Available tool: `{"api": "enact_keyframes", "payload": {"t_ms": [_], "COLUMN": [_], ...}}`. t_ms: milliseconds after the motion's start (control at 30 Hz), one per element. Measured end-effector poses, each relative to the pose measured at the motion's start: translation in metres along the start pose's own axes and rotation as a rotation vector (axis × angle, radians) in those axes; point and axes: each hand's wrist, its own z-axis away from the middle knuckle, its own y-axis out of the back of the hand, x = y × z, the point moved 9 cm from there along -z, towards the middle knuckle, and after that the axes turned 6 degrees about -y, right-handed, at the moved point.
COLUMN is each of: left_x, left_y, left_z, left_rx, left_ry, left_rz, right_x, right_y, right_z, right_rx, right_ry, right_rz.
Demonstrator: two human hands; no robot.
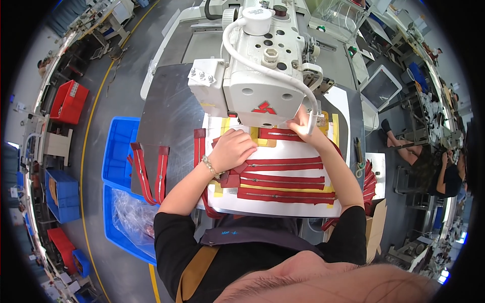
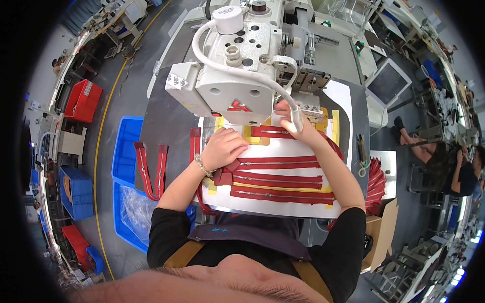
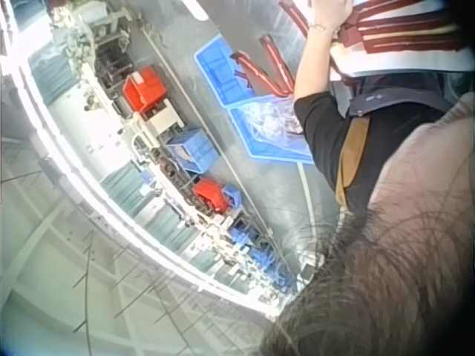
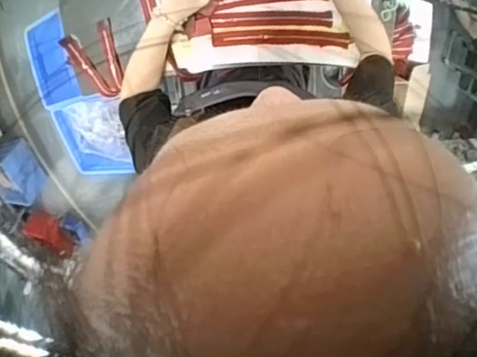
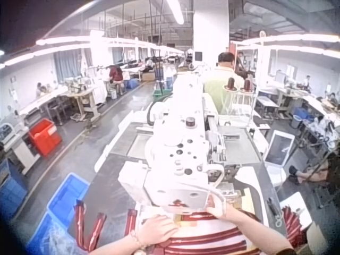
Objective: Sewing red leather strips and zipper components using an industrial sewing machine.
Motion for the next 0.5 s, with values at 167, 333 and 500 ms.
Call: {"api": "enact_keyframes", "payload": {"t_ms": [167, 333, 500], "left_x": [0.003, 0.005, 0.015], "left_y": [0.001, 0.007, -0.010], "left_z": [-0.003, 0.001, -0.002], "left_rx": [0.001, 0.048, -0.107], "left_ry": [-0.031, -0.029, -0.095], "left_rz": [-0.017, -0.028, -0.029], "right_x": [0.025, -0.023, -0.051], "right_y": [-0.003, -0.015, -0.015], "right_z": [-0.006, 0.018, 0.039], "right_rx": [0.088, -0.098, -0.137], "right_ry": [-0.184, -0.050, 0.207], "right_rz": [-0.491, 0.008, 0.591]}}
